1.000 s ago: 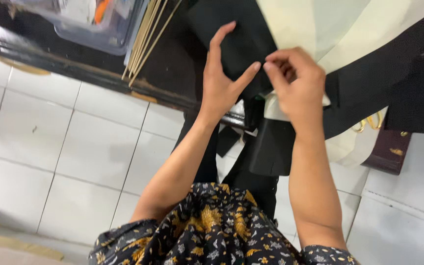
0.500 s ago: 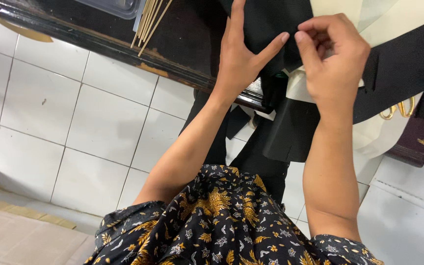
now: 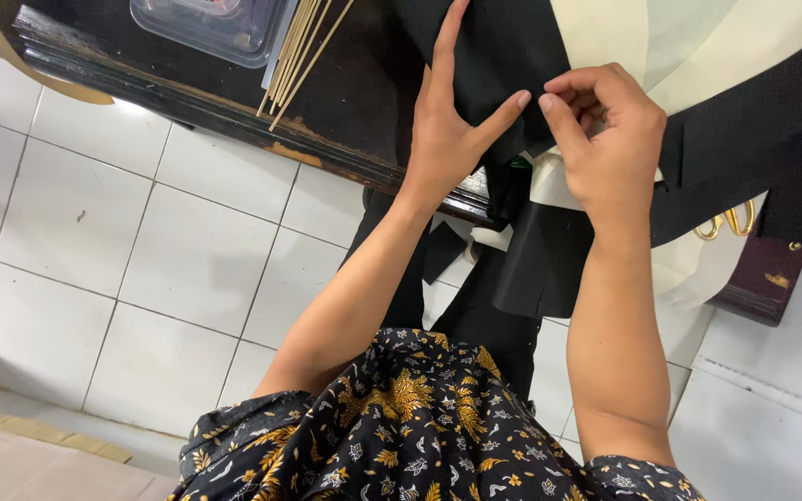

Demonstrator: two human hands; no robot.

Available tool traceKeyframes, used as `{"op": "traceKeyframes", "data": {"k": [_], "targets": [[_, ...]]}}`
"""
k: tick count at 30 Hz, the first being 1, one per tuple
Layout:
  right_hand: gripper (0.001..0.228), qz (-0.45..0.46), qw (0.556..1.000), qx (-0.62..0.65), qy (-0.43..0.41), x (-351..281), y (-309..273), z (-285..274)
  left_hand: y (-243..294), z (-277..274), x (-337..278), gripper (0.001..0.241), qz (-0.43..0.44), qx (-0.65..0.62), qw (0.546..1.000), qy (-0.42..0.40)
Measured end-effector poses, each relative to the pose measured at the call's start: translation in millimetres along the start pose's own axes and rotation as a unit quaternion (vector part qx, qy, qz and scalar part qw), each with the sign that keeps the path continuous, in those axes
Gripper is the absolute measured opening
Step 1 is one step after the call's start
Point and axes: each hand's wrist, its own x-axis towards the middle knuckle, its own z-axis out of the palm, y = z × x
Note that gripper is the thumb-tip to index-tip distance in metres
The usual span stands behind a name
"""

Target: The person assembles a snack bouquet by gluing black paper around the base of the arrangement and folding additional pieces of black paper into collar-like shapes around the snack packages.

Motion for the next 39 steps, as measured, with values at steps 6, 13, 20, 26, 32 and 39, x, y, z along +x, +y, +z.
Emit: {"op": "traceKeyframes", "data": {"k": [6,13,20,26,32,39], "targets": [[0.004,-0.014,1.000,-0.013,-0.006,-1,-4,-1,-7,1,-1,0.096,0.011,0.019,1.000,0.003],[0.004,-0.004,1.000,-0.003,-0.001,-3,-2,1,2,0,-1,0.095,0.015,-0.005,1.000,0.003],[0.005,-0.003,1.000,-0.002,-0.002,-3,2,1,1,1,0,0.095,0.018,0.004,1.000,0.004],[0.010,-0.009,1.000,-0.027,0.004,-5,-5,0,8,-2,1,0.094,0.012,0.001,1.000,0.002],[0.012,-0.016,0.999,-0.049,0.010,-6,1,0,7,-1,1,0.096,0.001,0.008,1.000,-0.002],[0.011,-0.028,0.997,-0.064,0.015,-8,2,1,7,-4,1,0.100,0.026,0.005,1.000,-0.003]]}}
